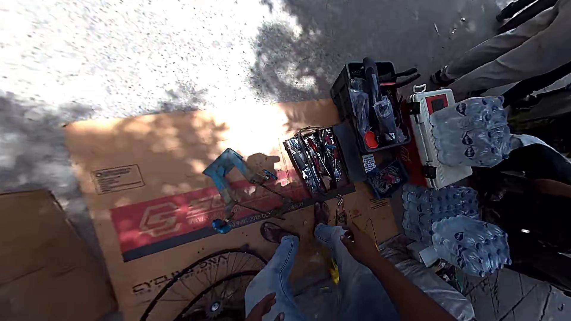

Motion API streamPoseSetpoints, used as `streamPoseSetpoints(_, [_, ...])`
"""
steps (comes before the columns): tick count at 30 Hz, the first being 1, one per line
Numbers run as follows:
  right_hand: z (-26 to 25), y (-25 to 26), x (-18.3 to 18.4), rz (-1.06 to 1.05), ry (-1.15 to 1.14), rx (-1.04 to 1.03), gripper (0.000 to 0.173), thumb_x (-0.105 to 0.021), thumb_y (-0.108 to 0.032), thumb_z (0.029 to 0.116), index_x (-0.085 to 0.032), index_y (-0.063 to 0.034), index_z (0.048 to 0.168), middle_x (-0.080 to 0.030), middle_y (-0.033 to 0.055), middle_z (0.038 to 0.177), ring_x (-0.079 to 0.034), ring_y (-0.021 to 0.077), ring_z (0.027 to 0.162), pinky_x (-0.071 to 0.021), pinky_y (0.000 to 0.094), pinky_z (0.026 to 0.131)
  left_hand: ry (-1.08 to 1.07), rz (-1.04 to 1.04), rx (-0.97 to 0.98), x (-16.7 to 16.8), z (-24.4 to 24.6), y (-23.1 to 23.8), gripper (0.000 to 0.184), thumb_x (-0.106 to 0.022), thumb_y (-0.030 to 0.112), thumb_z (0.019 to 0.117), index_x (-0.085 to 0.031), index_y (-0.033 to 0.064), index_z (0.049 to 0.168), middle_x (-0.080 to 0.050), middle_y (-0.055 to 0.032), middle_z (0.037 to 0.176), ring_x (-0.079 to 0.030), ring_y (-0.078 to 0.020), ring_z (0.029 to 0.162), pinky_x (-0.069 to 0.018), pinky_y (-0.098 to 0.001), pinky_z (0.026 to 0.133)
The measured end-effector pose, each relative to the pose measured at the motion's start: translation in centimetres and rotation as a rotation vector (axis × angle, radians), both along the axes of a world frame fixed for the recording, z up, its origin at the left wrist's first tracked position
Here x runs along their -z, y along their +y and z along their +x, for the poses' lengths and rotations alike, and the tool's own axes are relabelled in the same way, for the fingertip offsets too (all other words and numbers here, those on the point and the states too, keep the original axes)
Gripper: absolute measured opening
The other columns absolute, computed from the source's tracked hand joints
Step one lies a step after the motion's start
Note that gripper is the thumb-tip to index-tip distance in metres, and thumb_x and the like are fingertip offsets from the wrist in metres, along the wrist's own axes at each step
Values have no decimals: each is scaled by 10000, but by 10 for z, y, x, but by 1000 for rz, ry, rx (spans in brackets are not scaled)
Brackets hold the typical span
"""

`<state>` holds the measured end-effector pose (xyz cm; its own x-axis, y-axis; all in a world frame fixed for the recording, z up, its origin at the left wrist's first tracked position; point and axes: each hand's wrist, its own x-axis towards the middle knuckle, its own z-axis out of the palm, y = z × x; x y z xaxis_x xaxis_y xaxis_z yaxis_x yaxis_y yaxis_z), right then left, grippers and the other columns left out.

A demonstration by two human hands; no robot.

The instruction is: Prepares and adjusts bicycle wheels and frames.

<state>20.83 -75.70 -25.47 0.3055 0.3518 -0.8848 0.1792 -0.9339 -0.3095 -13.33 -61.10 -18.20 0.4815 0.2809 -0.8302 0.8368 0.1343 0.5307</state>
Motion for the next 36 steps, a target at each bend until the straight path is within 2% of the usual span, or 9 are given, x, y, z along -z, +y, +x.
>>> streamPoseSetpoints(3, [3, 38, 72, 109, 41, -32, 480, -533, -381, 1055, -545, -114, 1453, -701, 90, 1222, -696, 211, 1073, -559, 445, 982, 7, 89, -21, 81, 3, -1, 632, -632, 341, 999, -459, -18, 1489, -625, -210, 1360, -616, -333, 1243, -482, -529, 1072])
streamPoseSetpoints(7, [-8, 72, 151, 285, 33, -185, 405, -537, -318, 1073, -579, -102, 1414, -727, 90, 1131, -711, 219, 953, -588, 485, 892, 61, 248, -164, 169, 8, 3, 601, -597, 430, 974, -533, 75, 1455, -666, -131, 1309, -642, -306, 1204, -507, -567, 1034])
streamPoseSetpoints(14, [-14, 130, 223, 692, -16, -293, 362, -582, -312, 1036, -660, -93, 1313, -748, 44, 1029, -721, 156, 885, -616, 461, 810, -48, 426, -225, 249, 34, 25, 630, -560, 555, 959, -546, 162, 1453, -648, -48, 1344, -635, -225, 1225, -548, -520, 1001])
streamPoseSetpoints(18, [-22, 144, 216, 797, -79, -464, 331, -584, -322, 1032, -675, -112, 1271, -730, -7, 879, -676, 137, 721, -587, 438, 665, -55, 597, -55, 269, 48, 22, 698, -489, 658, 935, -563, 192, 1449, -662, -54, 1306, -653, -260, 1173, -547, -555, 957])
streamPoseSetpoints(21, [-46, 147, 209, 909, -46, -565, 326, -613, -296, 1020, -674, -106, 1278, -735, 7, 898, -701, 156, 765, -604, 455, 699, -87, 688, 89, 272, 48, 13, 703, -500, 648, 914, -582, 174, 1427, -675, -60, 1282, -656, -282, 1158, -522, -601, 953])
streamPoseSetpoints(26, [-71, 123, 197, 1140, 36, -791, 331, -597, -302, 1031, -672, -140, 1310, -746, 14, 972, -710, 180, 847, -590, 476, 735, -49, 828, 71, 256, 16, -20, 650, -576, 503, 937, -564, 61, 1414, -675, -162, 1255, -664, -366, 1124, -506, -659, 941])
streamPoseSetpoints(28, [-74, 90, 186, 1305, 96, -698, 282, -641, -188, 1002, -694, -89, 1260, -751, 18, 937, -714, 148, 813, -610, 438, 739, 2, 907, 20, 250, -8, -59, 621, -567, 472, 942, -569, 45, 1393, -689, -166, 1189, -679, -374, 1058, -521, -660, 902])
streamPoseSetpoints(30, [-83, 58, 170, 1448, 83, -562, 267, -657, -119, 968, -708, -57, 1223, -746, 16, 908, -709, 125, 787, -623, 395, 723, 50, 882, -36, 230, -21, -86, 575, -615, 361, 966, -546, -15, 1395, -670, -245, 1189, -667, -435, 1063, -510, -679, 909])
streamPoseSetpoints(36, [-40, -38, 181, 1540, -119, -560, 270, -635, -187, 982, -727, -93, 1218, -739, 35, 1108, -686, 162, 1061, -571, 399, 950, 175, 954, -230, 235, -37, -143, 480, -503, 219, 1037, -510, -113, 1384, -637, -345, 1205, -638, -498, 1107, -483, -662, 970])
